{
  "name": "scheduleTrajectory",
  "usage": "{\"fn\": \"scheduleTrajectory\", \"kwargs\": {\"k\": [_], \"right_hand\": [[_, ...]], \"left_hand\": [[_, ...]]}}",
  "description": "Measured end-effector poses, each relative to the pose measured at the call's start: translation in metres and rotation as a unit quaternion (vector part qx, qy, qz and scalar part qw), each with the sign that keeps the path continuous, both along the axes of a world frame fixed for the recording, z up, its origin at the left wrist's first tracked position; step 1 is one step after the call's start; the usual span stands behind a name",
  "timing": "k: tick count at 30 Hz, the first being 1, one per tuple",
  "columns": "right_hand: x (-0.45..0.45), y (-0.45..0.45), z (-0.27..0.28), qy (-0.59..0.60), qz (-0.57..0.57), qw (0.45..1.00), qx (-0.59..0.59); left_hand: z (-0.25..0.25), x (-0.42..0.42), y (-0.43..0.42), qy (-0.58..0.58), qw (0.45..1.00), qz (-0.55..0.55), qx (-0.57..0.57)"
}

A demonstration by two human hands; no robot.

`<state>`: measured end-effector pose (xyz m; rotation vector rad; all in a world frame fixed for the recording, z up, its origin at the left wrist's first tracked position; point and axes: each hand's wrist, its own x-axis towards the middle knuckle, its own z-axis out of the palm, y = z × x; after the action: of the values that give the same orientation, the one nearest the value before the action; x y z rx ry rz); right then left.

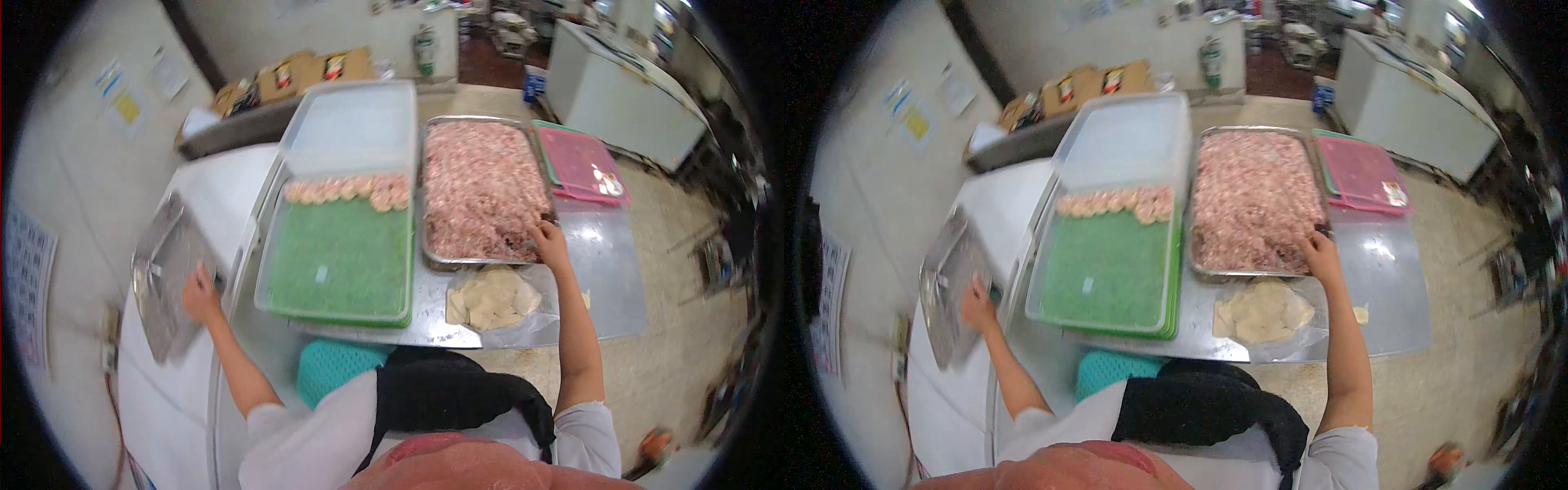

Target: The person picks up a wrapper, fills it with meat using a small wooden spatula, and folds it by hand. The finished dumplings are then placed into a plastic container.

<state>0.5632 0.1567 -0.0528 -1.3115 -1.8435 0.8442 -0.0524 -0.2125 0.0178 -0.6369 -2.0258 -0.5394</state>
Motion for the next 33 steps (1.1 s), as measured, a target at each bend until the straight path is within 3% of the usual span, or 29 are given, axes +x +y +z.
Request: {"fn": "scheduleTrajectory", "kwargs": {"k": [2, 3, 4, 9, 17, 19, 25, 31, 33], "right_hand": [[-0.003, -0.002, 0.000, -0.003, 0.009, 0.999, 0.047], [-0.005, 0.004, -0.012, 0.018, 0.006, 0.997, 0.080], [-0.001, 0.005, -0.008, -0.043, 0.018, 0.997, 0.069], [-0.005, 0.000, -0.002, -0.017, 0.028, 0.999, 0.008], [-0.001, 0.009, -0.007, -0.042, 0.023, 0.999, -0.008], [-0.003, 0.005, -0.005, -0.001, 0.023, 1.000, -0.006], [-0.004, 0.003, -0.004, -0.064, 0.010, 0.995, 0.071], [-0.004, 0.003, -0.002, -0.045, 0.003, 0.999, 0.025], [-0.004, 0.003, -0.002, -0.048, 0.004, 0.998, 0.040]], "left_hand": [[0.003, -0.011, 0.004, 0.009, 0.998, 0.034, -0.043], [0.011, -0.009, 0.009, -0.070, 0.996, 0.036, -0.030], [0.011, -0.021, 0.012, -0.062, 0.995, 0.056, -0.054], [0.031, -0.013, 0.029, -0.161, 0.984, 0.054, -0.048], [0.027, 0.007, 0.033, -0.108, 0.993, 0.041, -0.034], [0.028, 0.009, 0.035, -0.095, 0.994, 0.036, -0.038], [0.029, 0.022, 0.048, -0.109, 0.991, -0.008, -0.072], [0.027, 0.001, 0.070, -0.110, 0.991, -0.021, -0.070], [0.030, -0.006, 0.086, -0.162, 0.983, -0.026, -0.083]]}}
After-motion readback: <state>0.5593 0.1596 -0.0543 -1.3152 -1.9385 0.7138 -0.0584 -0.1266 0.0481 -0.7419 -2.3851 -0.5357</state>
